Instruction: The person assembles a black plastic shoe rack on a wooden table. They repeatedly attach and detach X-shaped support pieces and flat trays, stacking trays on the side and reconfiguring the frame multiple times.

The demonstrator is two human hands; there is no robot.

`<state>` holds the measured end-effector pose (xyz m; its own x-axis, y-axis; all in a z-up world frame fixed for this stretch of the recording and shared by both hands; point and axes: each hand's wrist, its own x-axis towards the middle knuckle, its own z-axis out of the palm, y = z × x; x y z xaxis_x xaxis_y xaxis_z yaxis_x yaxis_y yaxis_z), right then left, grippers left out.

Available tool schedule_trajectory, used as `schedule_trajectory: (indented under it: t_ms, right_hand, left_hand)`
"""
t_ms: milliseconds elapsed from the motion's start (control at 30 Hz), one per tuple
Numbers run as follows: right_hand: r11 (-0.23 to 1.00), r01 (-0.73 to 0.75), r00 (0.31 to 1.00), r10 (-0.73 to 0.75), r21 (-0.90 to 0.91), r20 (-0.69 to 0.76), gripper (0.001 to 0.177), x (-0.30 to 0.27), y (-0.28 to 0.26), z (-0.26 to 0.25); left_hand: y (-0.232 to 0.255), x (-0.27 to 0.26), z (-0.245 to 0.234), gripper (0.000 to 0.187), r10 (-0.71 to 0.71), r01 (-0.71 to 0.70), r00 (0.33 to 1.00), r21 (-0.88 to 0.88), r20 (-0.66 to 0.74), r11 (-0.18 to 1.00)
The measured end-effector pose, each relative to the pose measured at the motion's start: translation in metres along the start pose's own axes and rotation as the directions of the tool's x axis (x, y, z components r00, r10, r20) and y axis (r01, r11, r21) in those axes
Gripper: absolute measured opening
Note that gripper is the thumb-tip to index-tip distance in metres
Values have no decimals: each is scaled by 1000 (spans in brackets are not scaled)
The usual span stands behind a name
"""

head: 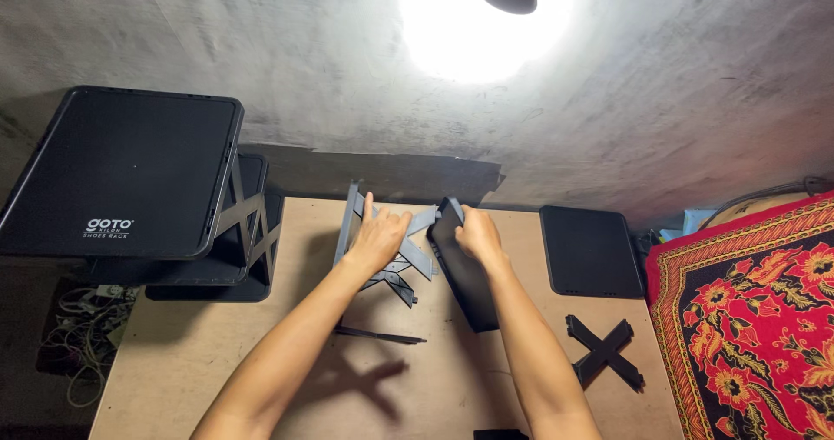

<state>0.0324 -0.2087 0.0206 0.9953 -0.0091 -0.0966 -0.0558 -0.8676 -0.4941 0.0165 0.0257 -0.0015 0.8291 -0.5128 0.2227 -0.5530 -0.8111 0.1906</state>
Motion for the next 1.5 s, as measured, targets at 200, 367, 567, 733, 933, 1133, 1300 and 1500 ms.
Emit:
schedule_trajectory:
  t_ms: [200,367,567,733,933,1133,1300,1500]
  right_hand:
    - [999,-27,998,26,-27,-49,34,-4,9,1]
    - [999,-43,995,43,0,-88,34,-24,12,-15]
    - [987,79,954,-33,143,-298,36,-104,15,-65]
    - [962,249,792,-136,112,-596,29,-176,12,-74]
    - [858,502,593,-434,-111,-678,48,-215,39,-74]
    - [925,380,710,-283,12,-645,45,-224,97,-87]
    - [920,376,798,-257,116,-545,82,-238,192,-111]
    - [721,-2,900,303,693,-313,60,-196,374,-102]
  left_hand:
    - [3,-2,-16,66,-29,29,999,2,46,1000]
    - [16,-7,-43,101,-51,56,989,-37,136,998]
    - [33,-11,-68,103,15,18,991,-241,135,970]
    - [111,4,-46,57,-347,154,931,-738,-115,657]
    - [200,42,-15,39,-353,403,826,-898,440,-177]
    - [239,79,46,30,-470,322,809,-935,353,-148]
    - [255,107,82,26,-543,390,736,-909,404,-148]
    - [290,118,115,30,-492,399,747,-894,446,-205]
